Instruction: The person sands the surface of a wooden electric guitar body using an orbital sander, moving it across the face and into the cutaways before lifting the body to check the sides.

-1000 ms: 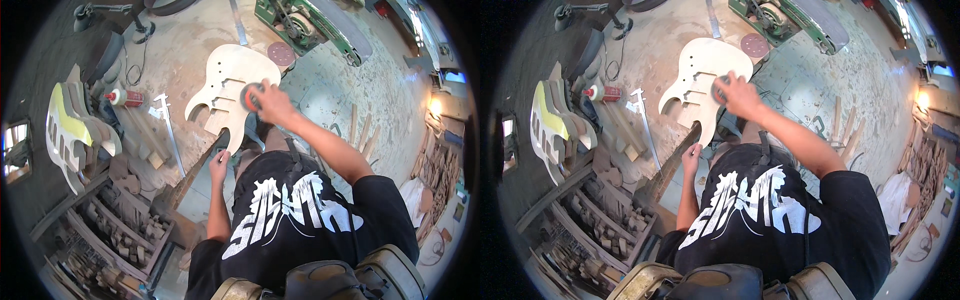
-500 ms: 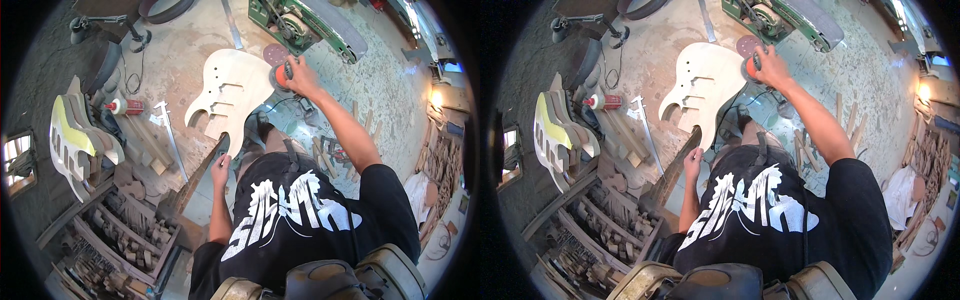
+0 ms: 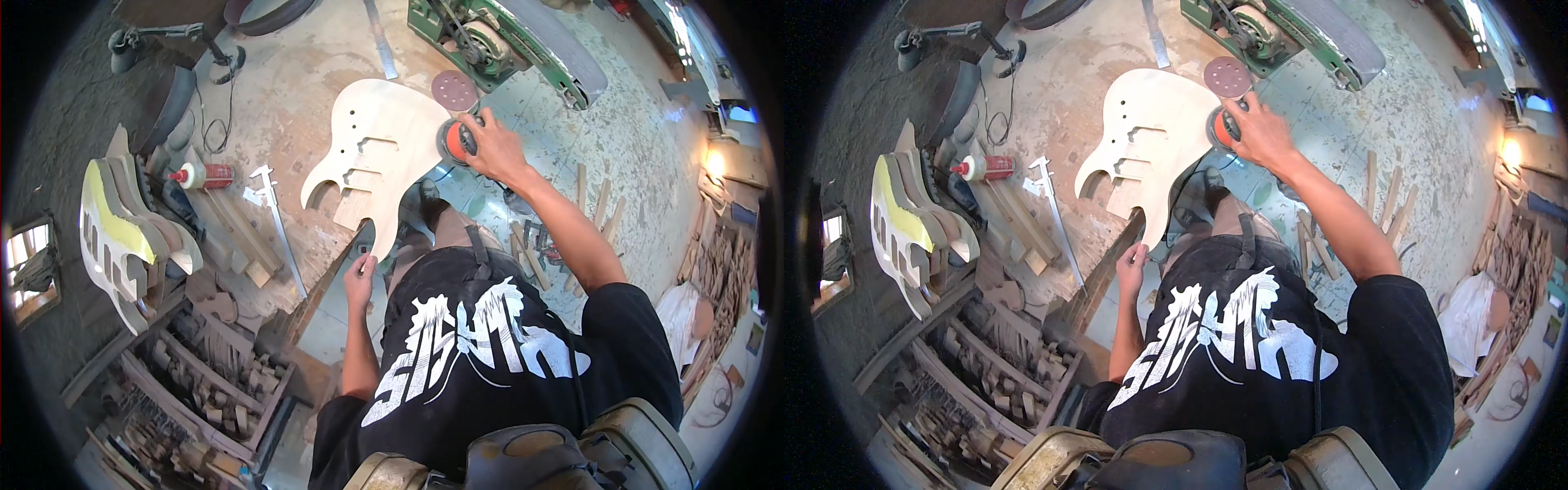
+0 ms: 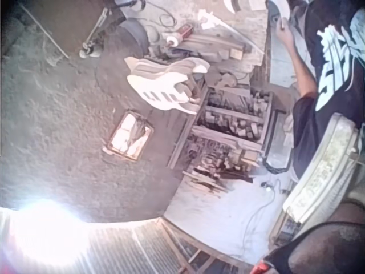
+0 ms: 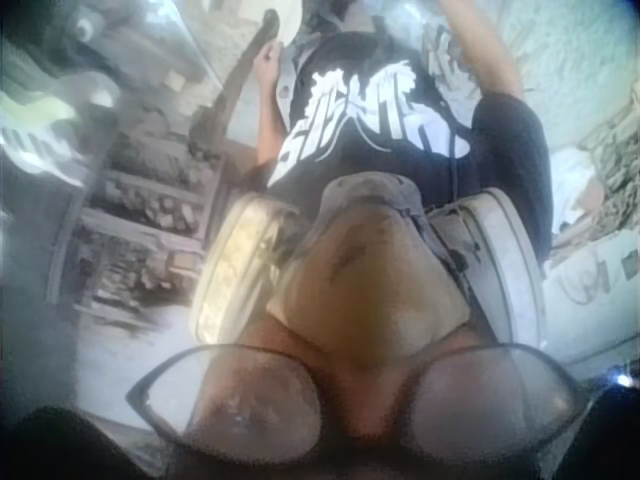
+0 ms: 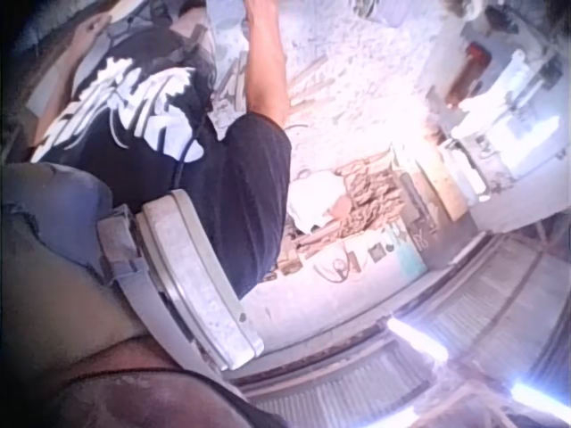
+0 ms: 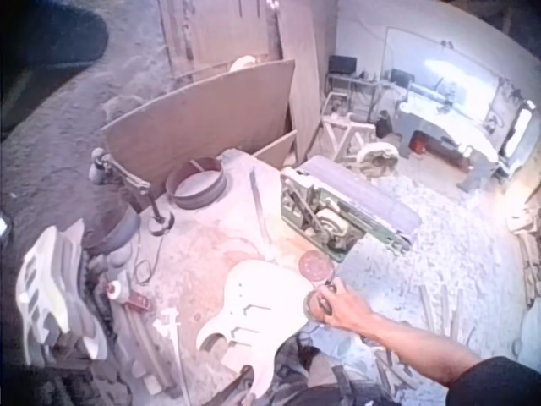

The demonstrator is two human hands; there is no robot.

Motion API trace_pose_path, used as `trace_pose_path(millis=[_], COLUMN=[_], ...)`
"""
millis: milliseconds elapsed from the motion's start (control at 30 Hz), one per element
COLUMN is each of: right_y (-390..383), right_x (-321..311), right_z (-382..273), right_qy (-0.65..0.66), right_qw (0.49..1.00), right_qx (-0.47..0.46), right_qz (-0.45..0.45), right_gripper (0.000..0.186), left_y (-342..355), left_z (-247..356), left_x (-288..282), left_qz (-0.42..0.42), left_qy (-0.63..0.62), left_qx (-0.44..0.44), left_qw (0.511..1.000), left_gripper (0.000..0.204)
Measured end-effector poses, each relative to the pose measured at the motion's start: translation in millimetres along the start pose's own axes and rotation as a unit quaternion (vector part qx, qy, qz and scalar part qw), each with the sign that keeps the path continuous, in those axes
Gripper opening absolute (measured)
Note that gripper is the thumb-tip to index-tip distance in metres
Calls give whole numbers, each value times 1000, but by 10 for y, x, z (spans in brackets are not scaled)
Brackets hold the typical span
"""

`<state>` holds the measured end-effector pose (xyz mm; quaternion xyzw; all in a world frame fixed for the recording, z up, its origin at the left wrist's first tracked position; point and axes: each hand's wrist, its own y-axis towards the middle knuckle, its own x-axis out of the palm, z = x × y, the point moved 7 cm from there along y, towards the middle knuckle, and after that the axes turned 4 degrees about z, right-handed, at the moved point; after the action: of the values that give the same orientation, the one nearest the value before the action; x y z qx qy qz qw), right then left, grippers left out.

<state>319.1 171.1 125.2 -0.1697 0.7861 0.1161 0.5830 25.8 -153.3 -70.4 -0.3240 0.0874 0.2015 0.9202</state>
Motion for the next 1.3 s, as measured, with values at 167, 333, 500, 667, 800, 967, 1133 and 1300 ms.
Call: trace_pose_path(millis=[167,333,500,667,800,967,1133,1300], right_y=[131,8,67,349,364,275,461,593], right_x=[105,90,-11,34,99,28,-57,22], right_z=[-197,12,108,-191,-161,215,206,-164], right_qy=[3,8,5,3,19,14,0,14], right_qw=[999,999,999,999,999,999,999,998], right_qx=[-23,-1,22,-15,-40,25,36,-11], right_qz=[-28,-47,-37,-46,-30,-44,-37,-62], right_gripper=[69,64,67,67,67,70,70,68], left_y=[-2,-29,-43,-14,-22,-33,-46,-74], left_z=[-27,-72,1,-70,-88,-77,-63,16], left_x=[-44,-12,22,-7,-2,23,11,1], left_qz=[19,31,7,9,10,19,19,19], left_qy=[42,-2,-25,8,3,-15,-21,9], left_qx=[26,14,-19,-15,-13,-23,-13,-31], left_qw=[999,999,999,1000,1000,999,1000,999], left_gripper=[56,54,55,52,52,52,53,53])
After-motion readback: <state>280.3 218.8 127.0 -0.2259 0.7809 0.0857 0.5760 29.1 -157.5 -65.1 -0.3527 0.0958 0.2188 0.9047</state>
